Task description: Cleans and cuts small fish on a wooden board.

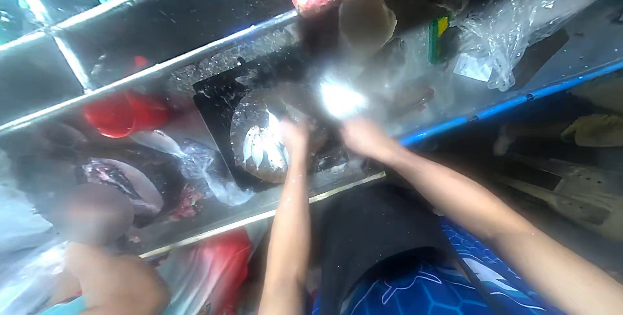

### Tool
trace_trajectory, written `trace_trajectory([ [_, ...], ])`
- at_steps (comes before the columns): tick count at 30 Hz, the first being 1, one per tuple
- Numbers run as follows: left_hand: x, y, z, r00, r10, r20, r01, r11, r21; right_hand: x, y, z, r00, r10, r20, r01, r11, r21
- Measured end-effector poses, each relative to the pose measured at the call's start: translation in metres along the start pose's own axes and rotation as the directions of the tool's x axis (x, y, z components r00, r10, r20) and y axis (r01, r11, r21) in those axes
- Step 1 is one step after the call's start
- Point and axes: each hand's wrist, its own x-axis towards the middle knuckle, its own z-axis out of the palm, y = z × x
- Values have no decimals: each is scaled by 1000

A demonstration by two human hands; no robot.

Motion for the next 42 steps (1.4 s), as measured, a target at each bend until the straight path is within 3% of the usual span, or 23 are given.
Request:
trace_trajectory([
  [4, 5, -4, -2, 1000, -3, -25, 3, 1000, 30, 23, -10, 22, 996, -58, -70, 55, 998, -40],
  [8, -17, 10, -5, 996, -82, -20, 79, 990, -118, 16, -2, 8, 982, -50, -180, 30, 993, -113],
  [11, -8, -8, -5, 996, -87, -20, 84, 989, -121, 22, -8, 19, 984, -103, -145, 82, 987, -141],
  [16, 0, -20, -7, 993, -73, 93, 92, 973, -213, 25, 20, -18, 994, 62, -92, -65, 997, -32],
  [19, -16, -21, 7, 952, 103, 287, 25, 911, -411, 3, 56, -48, 981, 153, -122, -149, 988, 37],
  [21, -21, -25, 0, 947, 198, 254, -64, 889, -453, -22, 72, -60, 972, 178, -155, -177, 984, 24],
  [23, -9, -43, -26, 982, 187, 3, -181, 952, -249, -47, 82, -62, 964, 194, -180, -196, 981, 10],
  [25, 17, -66, -61, 983, 119, -139, -119, 993, 8, -56, 76, -51, 975, 151, -163, -148, 989, 29],
  [28, 39, -74, -82, 994, 20, -109, 0, 984, 177, -40, 48, -12, 999, -6, -40, 8, 998, 62],
  [31, 47, -56, -80, 999, -3, -41, 12, 972, 235, -4, 28, 1, 987, -15, 157, -1, 995, 101],
  [34, 52, -40, -69, 997, 40, 62, -59, 933, 355, 20, 36, -5, 995, 69, 71, -72, 996, 46],
  [37, 59, -35, -61, 992, 35, 120, -83, 903, 422, 9, 34, -5, 997, 68, -32, -69, 998, -6],
  [42, 43, -11, -39, 998, 62, 22, -66, 933, 355, -12, 35, 22, 995, 74, 69, -83, 988, 128],
])
